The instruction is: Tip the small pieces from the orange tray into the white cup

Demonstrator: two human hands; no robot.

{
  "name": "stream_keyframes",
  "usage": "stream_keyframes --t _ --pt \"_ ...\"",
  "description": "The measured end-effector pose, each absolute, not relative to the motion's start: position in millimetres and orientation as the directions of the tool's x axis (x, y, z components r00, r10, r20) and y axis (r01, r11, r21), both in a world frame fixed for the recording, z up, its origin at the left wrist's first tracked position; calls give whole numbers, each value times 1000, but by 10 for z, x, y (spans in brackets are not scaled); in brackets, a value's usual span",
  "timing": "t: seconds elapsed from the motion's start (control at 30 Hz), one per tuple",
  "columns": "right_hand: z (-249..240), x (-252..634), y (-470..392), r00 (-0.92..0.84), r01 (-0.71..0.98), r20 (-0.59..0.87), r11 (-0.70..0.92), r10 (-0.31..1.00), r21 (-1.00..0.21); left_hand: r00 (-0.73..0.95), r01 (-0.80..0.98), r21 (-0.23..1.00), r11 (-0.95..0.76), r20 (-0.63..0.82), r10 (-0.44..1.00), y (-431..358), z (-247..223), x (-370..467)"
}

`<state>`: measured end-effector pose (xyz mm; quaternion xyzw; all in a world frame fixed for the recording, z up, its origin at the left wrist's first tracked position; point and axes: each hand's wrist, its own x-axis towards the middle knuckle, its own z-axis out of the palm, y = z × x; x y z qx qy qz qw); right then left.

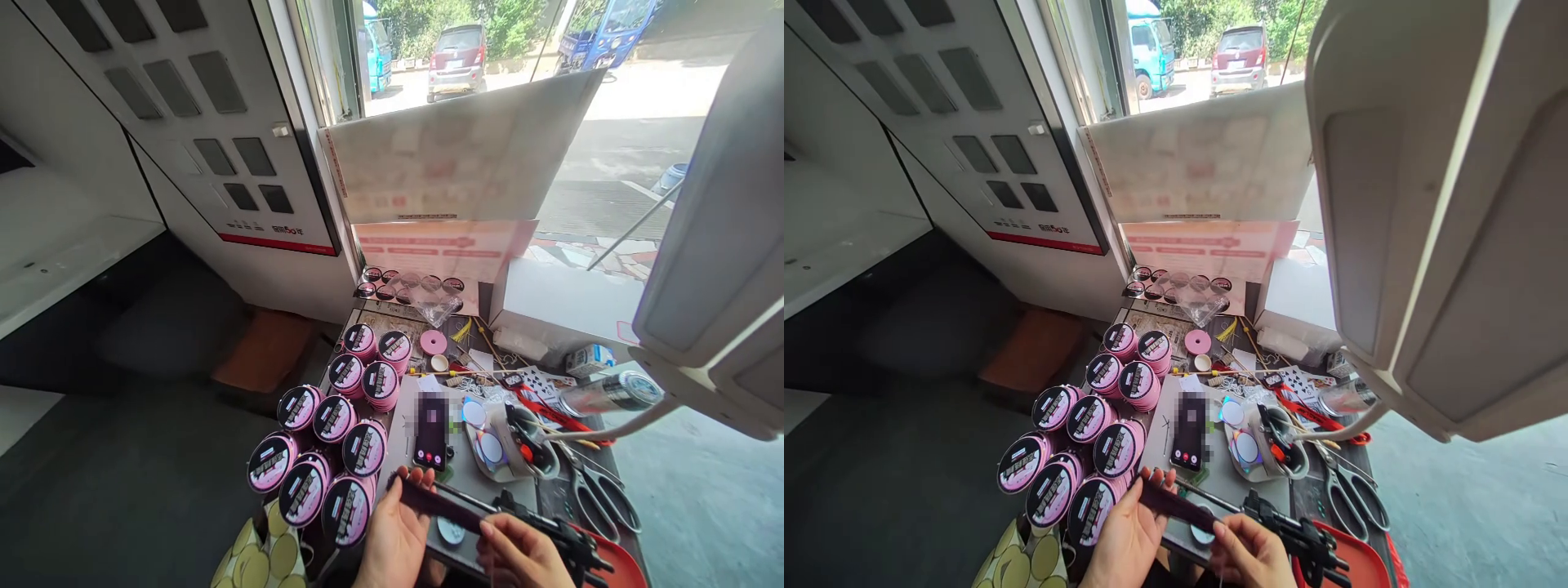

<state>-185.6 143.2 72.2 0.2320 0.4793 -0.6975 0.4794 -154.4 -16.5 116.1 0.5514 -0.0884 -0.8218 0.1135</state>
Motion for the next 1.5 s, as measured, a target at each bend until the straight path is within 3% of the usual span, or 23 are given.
stream_keyframes --t 0.27,0.33,0.4,0.47,0.57,0.67,0.73,0.9,1.03,1.13,1.3,1.5 --pt "924 -2032 1336 -472 881 -816 -152 -332 -448 -435 97 215 -972 -869 -236 -218 1209 -1533" --pt "980 -2092 1360 -508 860 -799 -139 -322 -491 -538 51 166 -985 -826 -167 -301 1220 -1459" --pt "1083 -2190 1429 -546 812 -729 -48 -414 -581 -703 -97 149 -984 -710 -38 -429 1261 -1396" --pt "1241 -2311 1513 -534 703 -598 79 -598 -707 -809 -350 232 -907 -564 168 -560 1348 -1412" --pt "1527 -2510 1582 -414 499 -487 255 -769 -828 -754 -654 496 -571 -490 438 -618 1523 -1650" --pt "1722 -2743 1546 -319 469 -563 389 -762 -793 -712 -632 739 -232 -436 551 -440 1639 -2011" --pt "1746 -2914 1509 -328 482 -588 405 -739 -777 -694 -625 750 -218 -407 594 -263 1660 -2189" --pt "1587 -3207 1516 -426 516 -584 344 -691 -784 -649 -752 523 -401 -483 588 -24 1587 -2251" --pt "1388 -3190 1517 -432 548 -584 314 -687 -775 -516 -856 331 -398 -598 614 -39 1491 -2126" --pt "1235 -3085 1485 -433 577 -564 264 -703 -773 -479 -875 275 -399 -615 626 -53 1437 -2028" --pt "1167 -2858 1479 -496 629 -580 193 -647 -753 -483 -868 267 -419 -650 587 -15 1308 -1805" --pt "1225 -2810 1478 -580 609 -615 218 -534 -763 -642 -747 476 -464 -699 317 9 923 -1387"
